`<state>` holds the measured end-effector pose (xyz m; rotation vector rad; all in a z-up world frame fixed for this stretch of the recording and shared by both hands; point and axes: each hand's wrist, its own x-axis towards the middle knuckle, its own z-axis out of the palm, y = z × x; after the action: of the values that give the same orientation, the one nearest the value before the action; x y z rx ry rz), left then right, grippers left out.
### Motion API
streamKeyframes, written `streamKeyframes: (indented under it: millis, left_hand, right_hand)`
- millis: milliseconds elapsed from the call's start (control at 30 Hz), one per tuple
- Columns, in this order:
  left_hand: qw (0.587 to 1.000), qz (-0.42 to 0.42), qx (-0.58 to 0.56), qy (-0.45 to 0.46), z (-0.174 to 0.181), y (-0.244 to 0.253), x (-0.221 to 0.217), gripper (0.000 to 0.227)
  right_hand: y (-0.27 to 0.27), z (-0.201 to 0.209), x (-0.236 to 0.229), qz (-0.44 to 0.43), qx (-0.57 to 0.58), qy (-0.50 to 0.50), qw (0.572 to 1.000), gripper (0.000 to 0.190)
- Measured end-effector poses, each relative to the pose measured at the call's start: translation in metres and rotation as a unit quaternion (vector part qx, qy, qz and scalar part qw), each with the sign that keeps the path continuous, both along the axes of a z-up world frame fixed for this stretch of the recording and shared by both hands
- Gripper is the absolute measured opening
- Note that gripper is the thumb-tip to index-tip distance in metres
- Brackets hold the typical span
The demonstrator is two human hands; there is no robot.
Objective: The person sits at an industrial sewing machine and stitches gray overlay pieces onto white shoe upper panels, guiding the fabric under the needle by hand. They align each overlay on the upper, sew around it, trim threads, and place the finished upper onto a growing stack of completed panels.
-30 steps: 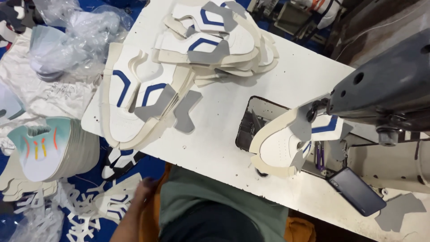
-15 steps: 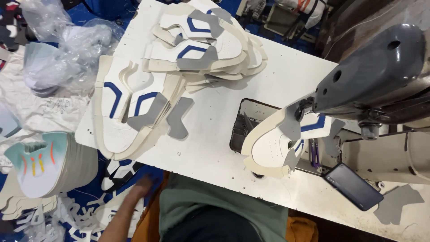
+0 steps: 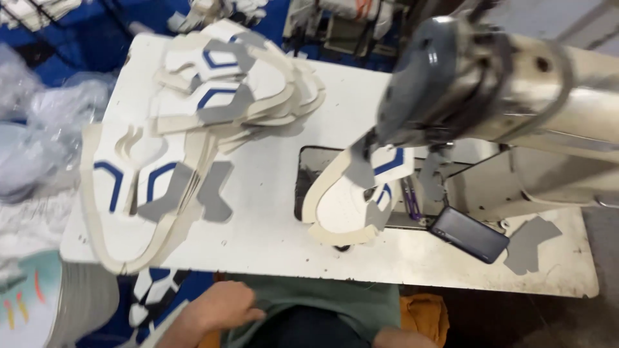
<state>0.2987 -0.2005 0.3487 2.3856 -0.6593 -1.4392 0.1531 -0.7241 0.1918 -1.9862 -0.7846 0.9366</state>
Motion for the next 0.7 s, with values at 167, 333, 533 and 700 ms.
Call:
streamKeyframes:
  millis: [167, 333, 533, 700]
  left_hand:
    - [0.931, 0.105, -0.284, -0.202, 0.15, -0.064, 0.048, 0.033]
    - [0.691, 0.207, -0.3, -0.624, 0.142, -0.131, 0.126, 0.073]
    - [0.818, 0.352, -0.368, -0.266, 0.1, -0.145, 0.169, 0.069]
    - [0.811, 0.346, -0.383, -0.274, 0.12, -0.146, 0.161, 0.06]
  right_hand:
    - [0.128, 0.206, 0.125, -0.11, -0.027, 0.144, 0.983, 0.024]
    - [0.157, 0.218, 0.149, -0.462, 0.227, 0.079, 0.854, 0.037]
    - [0.165, 0.25, 0.178, -0.506, 0.248, 0.046, 0.825, 0.045]
    - [0.177, 0.263, 0.208, -0.497, 0.275, 0.034, 0.822, 0.043]
